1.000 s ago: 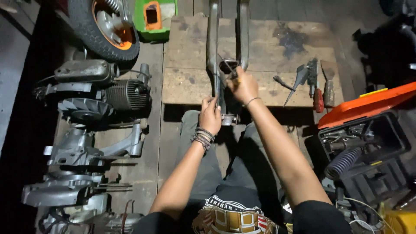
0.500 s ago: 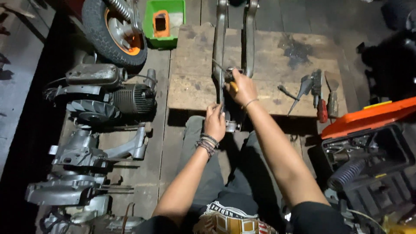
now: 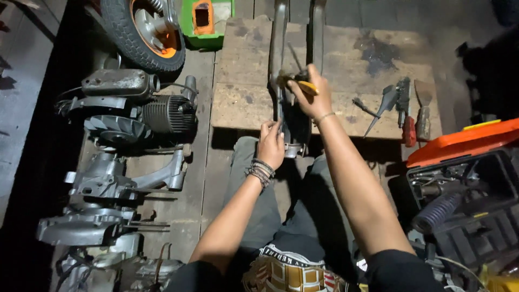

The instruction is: Scraping the internal surface of a motorcycle front fork with a small hand tool to remove debris.

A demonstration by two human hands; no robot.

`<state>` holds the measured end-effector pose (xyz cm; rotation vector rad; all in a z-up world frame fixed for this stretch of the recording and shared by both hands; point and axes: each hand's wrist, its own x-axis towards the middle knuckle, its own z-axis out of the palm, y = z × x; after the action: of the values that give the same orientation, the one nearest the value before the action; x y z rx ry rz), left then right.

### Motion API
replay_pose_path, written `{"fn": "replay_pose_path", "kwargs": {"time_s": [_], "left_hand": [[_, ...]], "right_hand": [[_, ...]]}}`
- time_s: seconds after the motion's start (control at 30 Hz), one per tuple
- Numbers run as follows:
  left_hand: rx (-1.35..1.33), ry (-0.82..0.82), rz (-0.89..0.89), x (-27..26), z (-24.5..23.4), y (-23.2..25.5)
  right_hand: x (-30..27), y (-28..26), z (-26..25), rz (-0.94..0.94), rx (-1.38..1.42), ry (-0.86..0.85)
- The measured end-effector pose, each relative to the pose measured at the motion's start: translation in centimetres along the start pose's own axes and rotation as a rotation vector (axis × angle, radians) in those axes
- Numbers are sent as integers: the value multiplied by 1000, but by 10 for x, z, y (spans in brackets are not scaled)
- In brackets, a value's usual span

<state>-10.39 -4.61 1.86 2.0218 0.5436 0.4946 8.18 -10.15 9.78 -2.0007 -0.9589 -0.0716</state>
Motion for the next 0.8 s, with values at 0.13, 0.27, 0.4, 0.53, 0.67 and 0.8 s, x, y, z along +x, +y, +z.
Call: {"fn": "replay_pose_path", "kwargs": {"time_s": [0.13, 0.27, 0.4, 0.53, 0.67, 0.8], "left_hand": [[5, -1, 10, 7, 2, -14], [-50, -24, 31, 6, 3, -23], [-39, 4, 28, 10, 3, -20], [-36, -22, 2, 8, -1, -13], [-37, -70, -56, 7, -8, -4], [-4, -108, -149, 25, -4, -8]], "right_hand": [[10, 36, 9, -1, -10, -31], [14, 14, -31, 9, -264, 12], [-4, 27, -59, 19, -111, 278], [-36, 43, -26, 408, 10, 450], [-73, 34, 4, 568, 166, 335], [-90, 19, 23, 344, -70, 270]]}}
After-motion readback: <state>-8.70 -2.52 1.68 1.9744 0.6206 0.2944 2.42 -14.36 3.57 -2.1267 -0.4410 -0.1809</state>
